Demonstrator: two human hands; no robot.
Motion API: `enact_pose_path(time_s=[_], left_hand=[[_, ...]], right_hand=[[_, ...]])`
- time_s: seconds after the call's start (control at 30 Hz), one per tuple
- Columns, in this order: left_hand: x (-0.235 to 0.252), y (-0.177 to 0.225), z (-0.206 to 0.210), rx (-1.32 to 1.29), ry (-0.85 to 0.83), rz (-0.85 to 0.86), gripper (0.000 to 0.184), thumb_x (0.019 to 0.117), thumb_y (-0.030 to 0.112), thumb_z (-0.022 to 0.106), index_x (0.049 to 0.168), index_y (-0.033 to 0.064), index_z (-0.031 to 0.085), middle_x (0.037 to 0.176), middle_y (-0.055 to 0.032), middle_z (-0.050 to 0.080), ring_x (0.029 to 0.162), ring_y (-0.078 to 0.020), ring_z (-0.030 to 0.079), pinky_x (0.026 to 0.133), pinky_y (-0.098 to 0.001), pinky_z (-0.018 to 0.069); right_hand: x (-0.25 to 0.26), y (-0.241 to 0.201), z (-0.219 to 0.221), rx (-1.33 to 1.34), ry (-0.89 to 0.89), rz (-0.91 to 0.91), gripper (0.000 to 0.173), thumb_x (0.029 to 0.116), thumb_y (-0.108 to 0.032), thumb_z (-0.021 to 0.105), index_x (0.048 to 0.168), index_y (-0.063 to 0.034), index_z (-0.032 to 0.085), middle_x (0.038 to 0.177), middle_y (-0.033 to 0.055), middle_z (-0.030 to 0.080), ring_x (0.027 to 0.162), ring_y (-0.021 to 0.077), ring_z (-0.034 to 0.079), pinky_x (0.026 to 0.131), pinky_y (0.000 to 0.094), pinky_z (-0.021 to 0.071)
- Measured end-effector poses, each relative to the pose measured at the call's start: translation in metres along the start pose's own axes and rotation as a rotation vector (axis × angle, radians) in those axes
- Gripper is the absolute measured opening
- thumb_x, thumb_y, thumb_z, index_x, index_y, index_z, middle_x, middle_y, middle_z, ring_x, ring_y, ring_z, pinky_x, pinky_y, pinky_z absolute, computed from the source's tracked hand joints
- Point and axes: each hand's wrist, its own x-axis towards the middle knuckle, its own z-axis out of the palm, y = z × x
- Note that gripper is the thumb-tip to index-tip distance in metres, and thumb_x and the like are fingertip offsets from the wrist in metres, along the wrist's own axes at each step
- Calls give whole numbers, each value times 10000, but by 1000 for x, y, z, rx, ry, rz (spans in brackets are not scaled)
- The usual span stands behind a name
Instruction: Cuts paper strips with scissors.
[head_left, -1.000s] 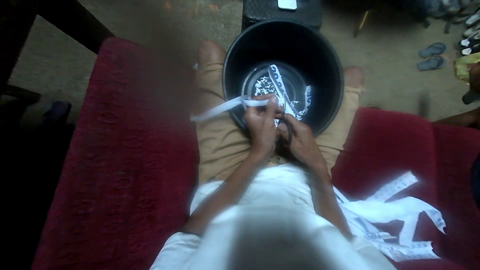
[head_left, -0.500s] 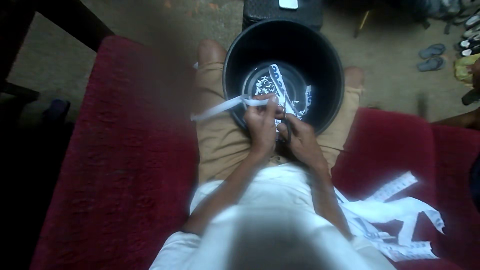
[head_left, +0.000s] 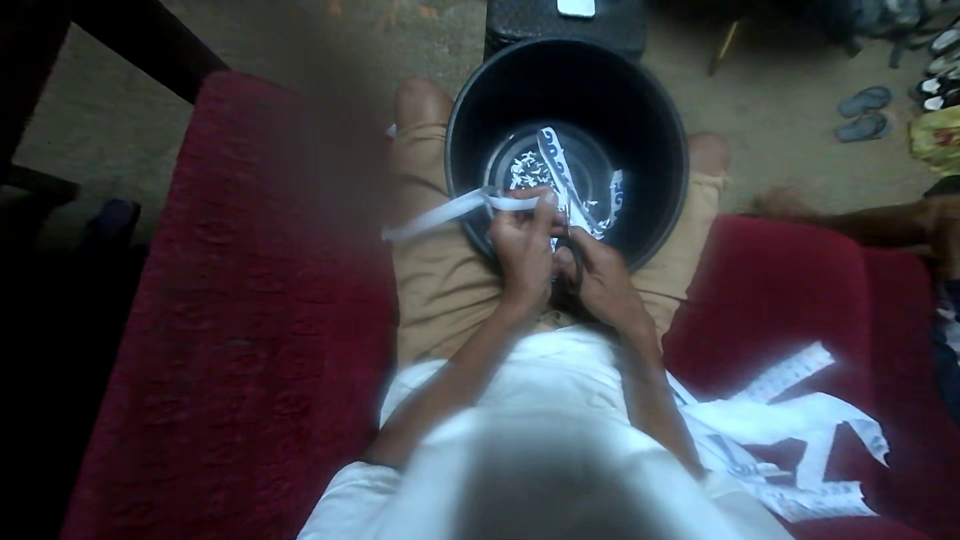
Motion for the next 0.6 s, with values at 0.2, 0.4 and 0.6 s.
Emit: enact_pose_path(time_s=[0.2, 0.4, 0.6], left_hand=[[3, -1, 2, -32, 11, -2, 124, 1038, 104, 594, 1154, 60, 601, 849, -24, 640, 681, -82, 646, 627, -214, 578], [13, -7, 6, -107, 70, 4, 97, 1005, 26, 615, 1092, -13, 598, 837, -69, 655, 695, -133, 668, 662, -272, 606], [13, -8, 5, -95, 73, 7, 107, 1005, 29, 615, 1102, -17, 605, 861, -77, 660, 707, -141, 675, 664, -277, 611]], right_hand=[[0, 2, 0, -15, 17, -15, 343, 1073, -351, 483, 1229, -79, 621, 743, 14, 582, 536, 84, 522, 468, 254, 468], [1, 3, 0, -4, 12, -14, 364, 1079, -353, 477, 1263, -73, 618, 755, 19, 588, 539, 87, 528, 467, 253, 475], [1, 4, 1, -19, 16, -14, 372, 1081, -364, 469, 1266, -77, 617, 761, 15, 596, 561, 84, 542, 489, 255, 486]])
